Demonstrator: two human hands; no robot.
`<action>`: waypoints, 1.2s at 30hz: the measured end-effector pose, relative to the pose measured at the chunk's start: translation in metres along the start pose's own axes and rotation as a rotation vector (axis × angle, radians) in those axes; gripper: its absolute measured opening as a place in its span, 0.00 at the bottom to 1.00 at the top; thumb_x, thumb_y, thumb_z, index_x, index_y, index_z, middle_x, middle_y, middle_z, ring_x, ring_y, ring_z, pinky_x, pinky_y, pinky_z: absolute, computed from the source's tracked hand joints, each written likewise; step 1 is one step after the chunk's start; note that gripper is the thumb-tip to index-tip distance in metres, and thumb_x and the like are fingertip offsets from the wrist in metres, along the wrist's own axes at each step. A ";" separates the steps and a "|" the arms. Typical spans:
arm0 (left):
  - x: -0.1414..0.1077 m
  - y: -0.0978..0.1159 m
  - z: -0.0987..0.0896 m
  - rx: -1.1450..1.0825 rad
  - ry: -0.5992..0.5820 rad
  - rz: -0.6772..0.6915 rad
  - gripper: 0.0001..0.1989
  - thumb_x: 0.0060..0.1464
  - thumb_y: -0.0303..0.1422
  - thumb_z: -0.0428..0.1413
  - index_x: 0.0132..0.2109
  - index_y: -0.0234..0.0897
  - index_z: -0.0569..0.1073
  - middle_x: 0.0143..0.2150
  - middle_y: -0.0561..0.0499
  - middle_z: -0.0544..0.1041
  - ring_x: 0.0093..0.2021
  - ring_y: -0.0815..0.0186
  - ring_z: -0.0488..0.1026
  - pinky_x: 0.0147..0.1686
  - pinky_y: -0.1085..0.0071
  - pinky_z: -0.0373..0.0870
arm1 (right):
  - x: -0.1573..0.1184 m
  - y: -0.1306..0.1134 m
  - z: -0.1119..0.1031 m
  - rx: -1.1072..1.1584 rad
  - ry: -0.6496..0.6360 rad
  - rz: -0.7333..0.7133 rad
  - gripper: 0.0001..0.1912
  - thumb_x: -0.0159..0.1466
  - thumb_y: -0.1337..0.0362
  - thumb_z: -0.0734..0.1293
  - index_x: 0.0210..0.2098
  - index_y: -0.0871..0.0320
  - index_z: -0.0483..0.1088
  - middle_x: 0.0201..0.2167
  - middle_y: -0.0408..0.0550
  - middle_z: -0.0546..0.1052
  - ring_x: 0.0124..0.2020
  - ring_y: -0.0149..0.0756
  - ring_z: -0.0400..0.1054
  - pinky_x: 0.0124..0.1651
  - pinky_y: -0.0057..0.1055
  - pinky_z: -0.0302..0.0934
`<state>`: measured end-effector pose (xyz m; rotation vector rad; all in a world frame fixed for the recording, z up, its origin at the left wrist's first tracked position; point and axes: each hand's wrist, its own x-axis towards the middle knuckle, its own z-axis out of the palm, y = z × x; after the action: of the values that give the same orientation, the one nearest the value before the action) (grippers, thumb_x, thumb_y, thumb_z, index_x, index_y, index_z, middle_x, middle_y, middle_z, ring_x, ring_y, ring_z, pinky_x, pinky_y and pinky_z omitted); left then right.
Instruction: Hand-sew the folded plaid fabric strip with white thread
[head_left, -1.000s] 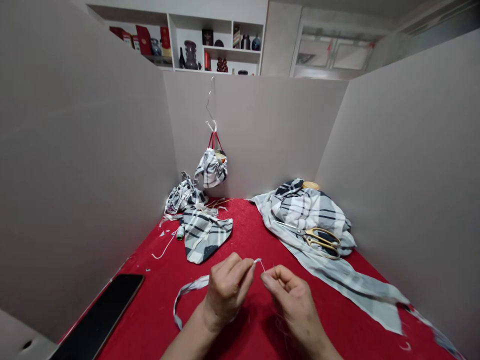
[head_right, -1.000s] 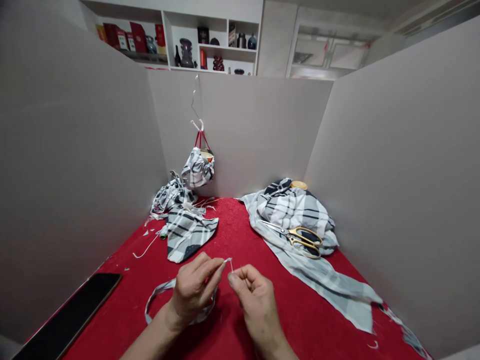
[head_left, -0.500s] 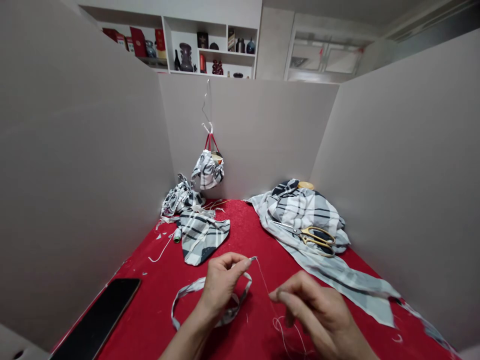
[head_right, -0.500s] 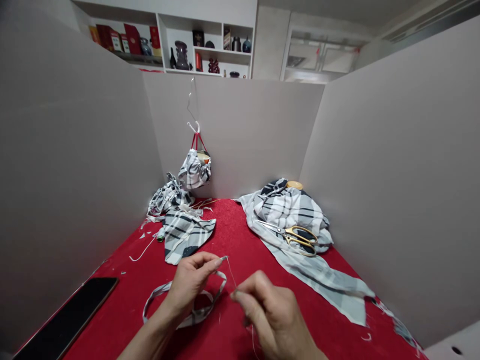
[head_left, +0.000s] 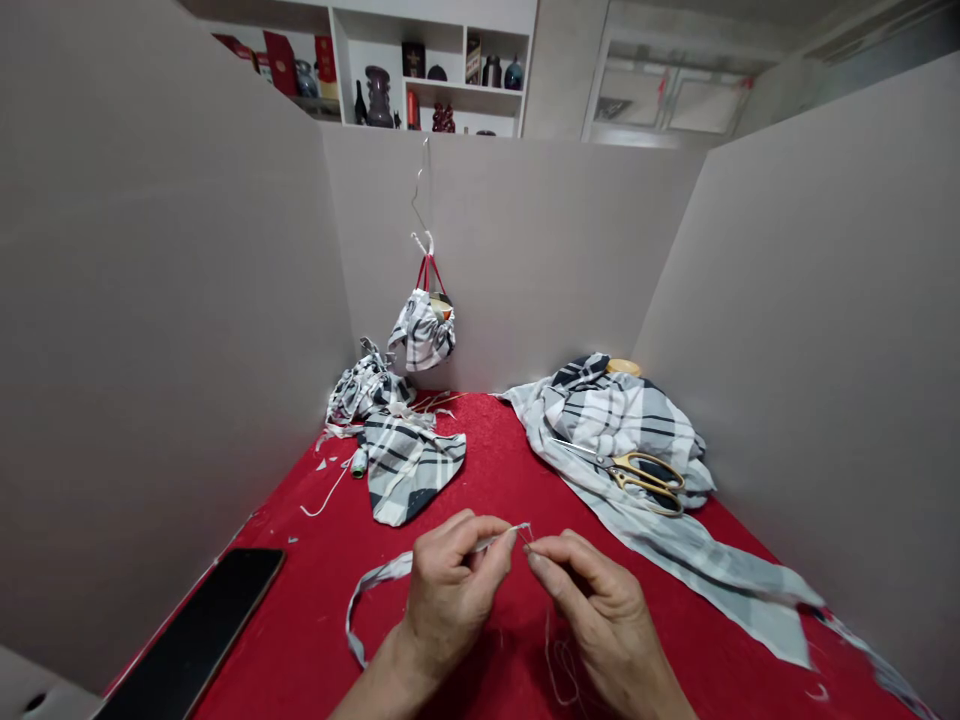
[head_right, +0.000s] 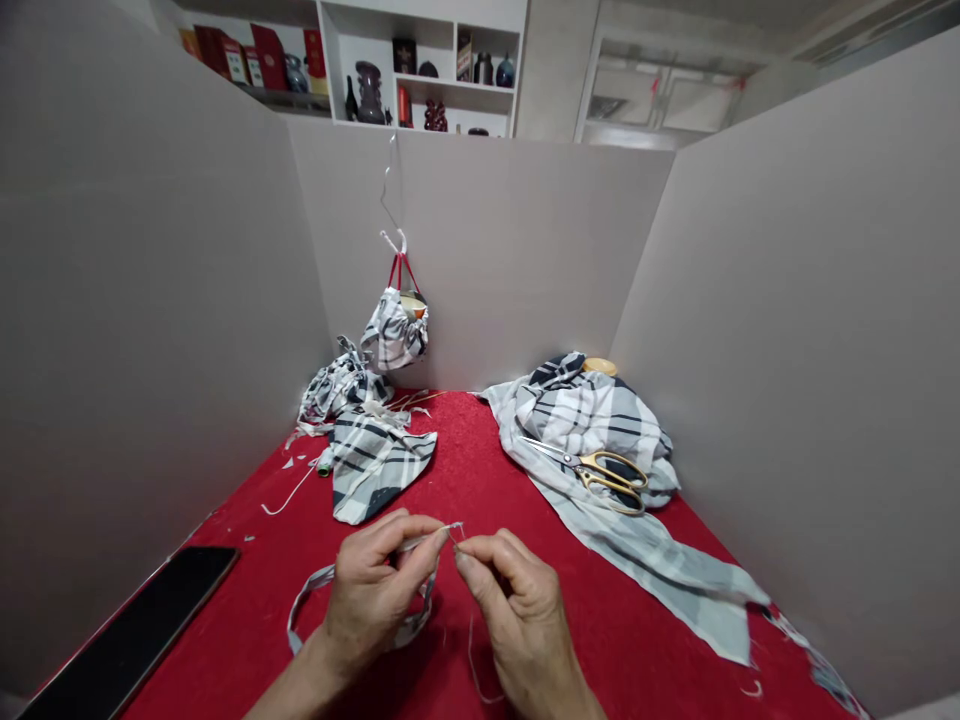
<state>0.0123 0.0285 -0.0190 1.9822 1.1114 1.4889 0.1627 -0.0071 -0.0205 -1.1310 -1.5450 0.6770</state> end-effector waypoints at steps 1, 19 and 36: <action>0.000 0.000 0.000 -0.001 -0.005 0.005 0.08 0.54 0.31 0.54 0.31 0.34 0.77 0.21 0.51 0.71 0.20 0.71 0.64 0.23 0.76 0.60 | -0.001 0.000 0.000 0.008 0.000 0.002 0.09 0.63 0.61 0.63 0.35 0.55 0.75 0.30 0.46 0.75 0.32 0.36 0.69 0.36 0.27 0.63; -0.001 -0.002 -0.001 -0.084 -0.079 -0.147 0.09 0.54 0.33 0.54 0.31 0.35 0.77 0.26 0.49 0.75 0.25 0.68 0.68 0.26 0.75 0.64 | -0.007 0.003 -0.003 -0.117 -0.013 -0.059 0.11 0.63 0.61 0.63 0.41 0.52 0.77 0.30 0.47 0.78 0.37 0.39 0.71 0.38 0.27 0.64; 0.000 -0.003 0.001 -0.046 -0.036 0.028 0.08 0.55 0.29 0.54 0.32 0.33 0.77 0.22 0.51 0.72 0.21 0.71 0.66 0.22 0.76 0.61 | -0.007 0.004 -0.004 -0.135 -0.001 -0.094 0.11 0.63 0.62 0.63 0.40 0.53 0.76 0.31 0.46 0.78 0.35 0.35 0.71 0.35 0.24 0.63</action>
<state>0.0121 0.0304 -0.0220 1.9927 1.0292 1.4740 0.1677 -0.0126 -0.0261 -1.1496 -1.6537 0.5165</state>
